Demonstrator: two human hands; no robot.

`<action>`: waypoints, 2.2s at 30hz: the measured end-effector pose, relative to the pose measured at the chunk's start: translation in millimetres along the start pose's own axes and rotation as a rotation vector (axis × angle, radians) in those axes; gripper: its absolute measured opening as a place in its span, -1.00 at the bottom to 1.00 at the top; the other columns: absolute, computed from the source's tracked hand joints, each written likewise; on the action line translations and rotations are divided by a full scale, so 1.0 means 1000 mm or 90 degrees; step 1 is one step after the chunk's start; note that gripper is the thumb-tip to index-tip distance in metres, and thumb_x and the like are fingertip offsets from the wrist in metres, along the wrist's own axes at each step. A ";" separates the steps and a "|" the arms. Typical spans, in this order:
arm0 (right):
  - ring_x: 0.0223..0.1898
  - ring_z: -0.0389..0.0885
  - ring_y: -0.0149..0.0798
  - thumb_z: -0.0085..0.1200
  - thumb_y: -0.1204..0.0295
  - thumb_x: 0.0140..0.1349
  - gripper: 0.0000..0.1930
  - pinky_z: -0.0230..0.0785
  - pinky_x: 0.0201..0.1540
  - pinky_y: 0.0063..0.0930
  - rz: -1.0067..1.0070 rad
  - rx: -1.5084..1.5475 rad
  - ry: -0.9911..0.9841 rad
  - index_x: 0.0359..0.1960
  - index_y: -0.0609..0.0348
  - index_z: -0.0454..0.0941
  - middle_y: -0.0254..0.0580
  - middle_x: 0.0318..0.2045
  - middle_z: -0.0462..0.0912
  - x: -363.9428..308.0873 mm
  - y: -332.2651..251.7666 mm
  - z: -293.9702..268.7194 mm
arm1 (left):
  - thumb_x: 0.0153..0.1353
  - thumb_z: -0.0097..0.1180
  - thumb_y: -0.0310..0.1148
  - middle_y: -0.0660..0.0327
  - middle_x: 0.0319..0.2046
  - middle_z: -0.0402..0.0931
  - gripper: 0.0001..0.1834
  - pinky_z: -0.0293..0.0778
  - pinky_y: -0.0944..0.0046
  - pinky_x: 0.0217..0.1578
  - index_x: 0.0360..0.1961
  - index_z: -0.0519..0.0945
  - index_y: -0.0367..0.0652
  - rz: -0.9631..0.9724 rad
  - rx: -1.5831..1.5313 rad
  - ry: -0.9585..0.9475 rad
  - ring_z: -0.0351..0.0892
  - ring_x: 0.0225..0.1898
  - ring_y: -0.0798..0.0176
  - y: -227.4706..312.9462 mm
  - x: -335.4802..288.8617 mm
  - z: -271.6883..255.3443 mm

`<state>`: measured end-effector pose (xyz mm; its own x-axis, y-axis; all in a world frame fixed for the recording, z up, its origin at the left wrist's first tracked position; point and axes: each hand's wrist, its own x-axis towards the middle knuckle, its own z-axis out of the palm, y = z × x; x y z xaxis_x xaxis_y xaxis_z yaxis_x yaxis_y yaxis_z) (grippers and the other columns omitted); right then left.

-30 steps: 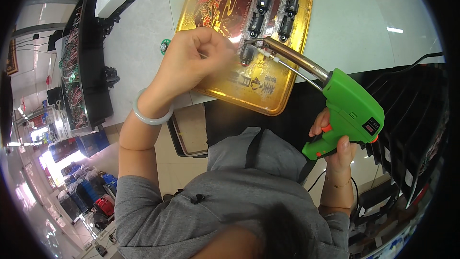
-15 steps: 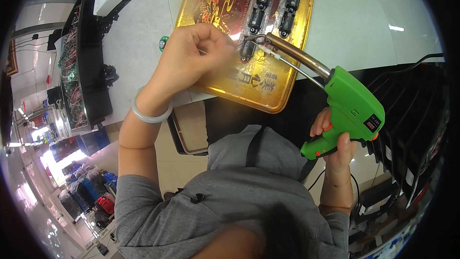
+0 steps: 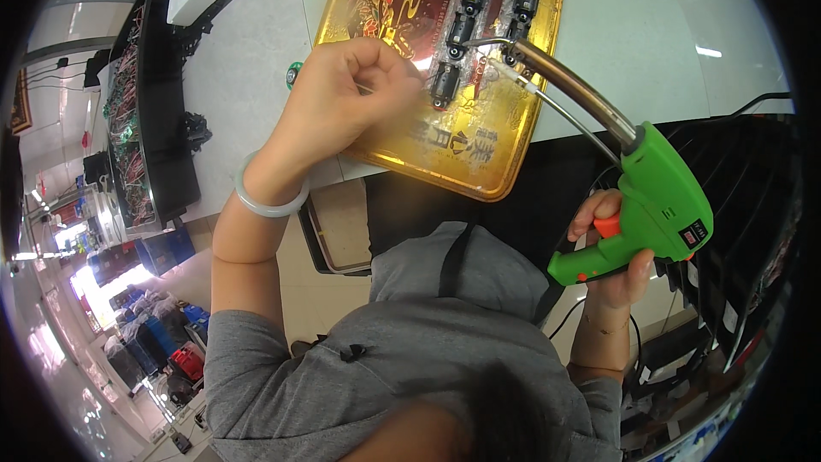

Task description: The person uses a green hot air gun to solder wires onto small black electronic components. They repeatedly pick up components from a tray, apply heat to the connection points, and place the finished units into a white foam organizer.

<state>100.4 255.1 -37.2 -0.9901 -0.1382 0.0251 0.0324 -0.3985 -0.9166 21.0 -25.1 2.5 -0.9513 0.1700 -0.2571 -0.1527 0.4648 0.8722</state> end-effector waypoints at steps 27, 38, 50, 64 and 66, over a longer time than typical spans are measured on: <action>-0.37 0.40 -0.24 -0.21 -0.06 0.06 -0.31 0.31 -0.38 -0.51 0.009 0.056 -0.037 -0.04 0.42 0.26 0.19 -0.19 0.39 0.001 -0.001 -0.011 | 0.00 0.09 -0.44 0.34 -0.48 0.48 -0.88 0.35 0.52 -0.40 -0.43 0.48 -0.25 0.046 0.001 -0.048 0.42 -0.43 0.53 0.001 0.000 -0.008; -0.34 0.41 -0.24 -0.11 -0.03 0.02 -0.28 0.34 -0.32 -0.52 0.039 0.102 -0.044 -0.02 0.46 0.24 0.24 -0.15 0.37 0.001 -0.004 -0.015 | -0.08 0.13 -0.50 0.27 -0.47 0.51 -0.93 0.38 0.44 -0.41 -0.49 0.54 -0.24 0.242 0.118 -0.036 0.47 -0.45 0.41 -0.002 0.001 -0.012; -0.29 0.43 -0.21 -0.04 -0.08 -0.04 -0.22 0.32 -0.30 -0.44 0.069 0.055 -0.052 -0.03 0.48 0.24 0.26 -0.16 0.38 0.007 -0.009 -0.016 | -0.23 0.10 -0.43 0.43 -0.45 0.44 -0.87 0.02 0.10 -0.04 -0.54 0.52 0.04 0.507 0.593 0.285 0.34 -0.23 0.29 0.007 -0.023 0.007; -0.33 0.38 -0.20 -0.32 -0.19 0.08 -0.26 0.28 -0.39 -0.48 0.024 0.012 -0.102 -0.14 0.39 0.31 0.00 -0.33 0.40 0.015 -0.003 -0.016 | -0.11 0.13 -0.39 0.39 -0.49 0.47 -0.93 -0.18 -0.07 0.06 -0.51 0.54 -0.02 0.234 0.529 0.347 0.34 -0.21 0.19 0.012 -0.041 0.037; -0.35 0.37 -0.21 -0.36 -0.18 0.10 -0.28 0.28 -0.41 -0.49 0.012 0.017 -0.090 -0.16 0.38 0.31 -0.03 -0.37 0.39 0.016 -0.002 -0.013 | -0.12 0.14 -0.39 0.39 -0.49 0.47 -0.93 -0.15 -0.08 0.04 -0.52 0.53 -0.02 0.245 0.514 0.360 0.33 -0.22 0.18 0.010 -0.038 0.038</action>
<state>83.0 265.9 -40.2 -0.9601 -0.2718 0.0660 0.0561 -0.4184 -0.9065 65.7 6.1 5.4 -0.9157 0.0968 0.3901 0.2123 0.9407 0.2647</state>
